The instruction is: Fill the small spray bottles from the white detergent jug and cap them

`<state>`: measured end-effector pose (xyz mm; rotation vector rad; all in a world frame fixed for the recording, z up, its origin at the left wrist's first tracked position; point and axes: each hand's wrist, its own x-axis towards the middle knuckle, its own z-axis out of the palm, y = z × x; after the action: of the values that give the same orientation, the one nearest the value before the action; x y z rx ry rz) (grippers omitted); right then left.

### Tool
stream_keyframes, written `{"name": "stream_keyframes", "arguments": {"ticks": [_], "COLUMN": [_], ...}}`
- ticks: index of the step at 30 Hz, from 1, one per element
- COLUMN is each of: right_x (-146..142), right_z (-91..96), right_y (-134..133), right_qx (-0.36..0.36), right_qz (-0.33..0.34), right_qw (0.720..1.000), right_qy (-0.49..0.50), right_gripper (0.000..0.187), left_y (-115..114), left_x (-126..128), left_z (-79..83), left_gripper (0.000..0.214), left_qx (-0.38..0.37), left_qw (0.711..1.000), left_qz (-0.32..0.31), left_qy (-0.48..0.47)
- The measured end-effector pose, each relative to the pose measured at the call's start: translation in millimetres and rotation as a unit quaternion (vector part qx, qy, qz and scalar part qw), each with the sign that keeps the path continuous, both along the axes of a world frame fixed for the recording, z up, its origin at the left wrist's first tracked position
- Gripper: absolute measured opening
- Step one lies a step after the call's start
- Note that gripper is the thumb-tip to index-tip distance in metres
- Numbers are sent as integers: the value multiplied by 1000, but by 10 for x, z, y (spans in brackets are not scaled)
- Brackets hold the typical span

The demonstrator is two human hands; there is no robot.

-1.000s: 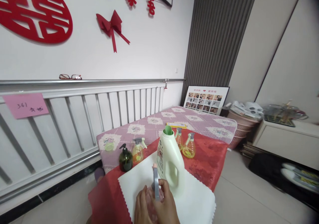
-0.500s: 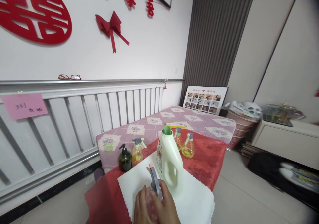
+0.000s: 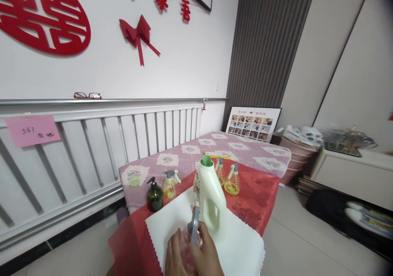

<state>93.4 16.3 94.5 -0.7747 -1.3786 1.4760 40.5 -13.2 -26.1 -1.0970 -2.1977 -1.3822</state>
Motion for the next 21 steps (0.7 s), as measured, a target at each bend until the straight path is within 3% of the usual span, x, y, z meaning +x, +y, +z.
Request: {"name": "stream_keyframes", "arguments": {"ticks": [3, 7, 12, 15, 18, 21], "right_x": [67, 173, 242, 188, 20, -225], "right_z": [10, 159, 540, 847, 1090, 1114], "right_y": [85, 287, 603, 734, 802, 872], "right_qx": [41, 101, 132, 182, 257, 325], "right_qz": [6, -7, -11, -10, 43, 151], "right_qw": [998, 989, 988, 981, 958, 904], "right_qy": [-43, -107, -77, -69, -120, -233], "right_gripper": [25, 26, 36, 31, 19, 13], "left_y": [30, 46, 29, 6, -16, -31], "left_x": [18, -12, -46, -54, -59, -53], "left_z": [5, -23, -22, 11, 43, 54], "left_gripper": [59, 77, 89, 94, 98, 100], "left_qx": [24, 28, -3, -39, -71, -83], "left_qw": [999, 997, 993, 986, 978, 978], "left_qz": [-4, -48, -64, -78, -98, -92], "left_qy": [-40, -53, -100, -143, -169, -167]}}
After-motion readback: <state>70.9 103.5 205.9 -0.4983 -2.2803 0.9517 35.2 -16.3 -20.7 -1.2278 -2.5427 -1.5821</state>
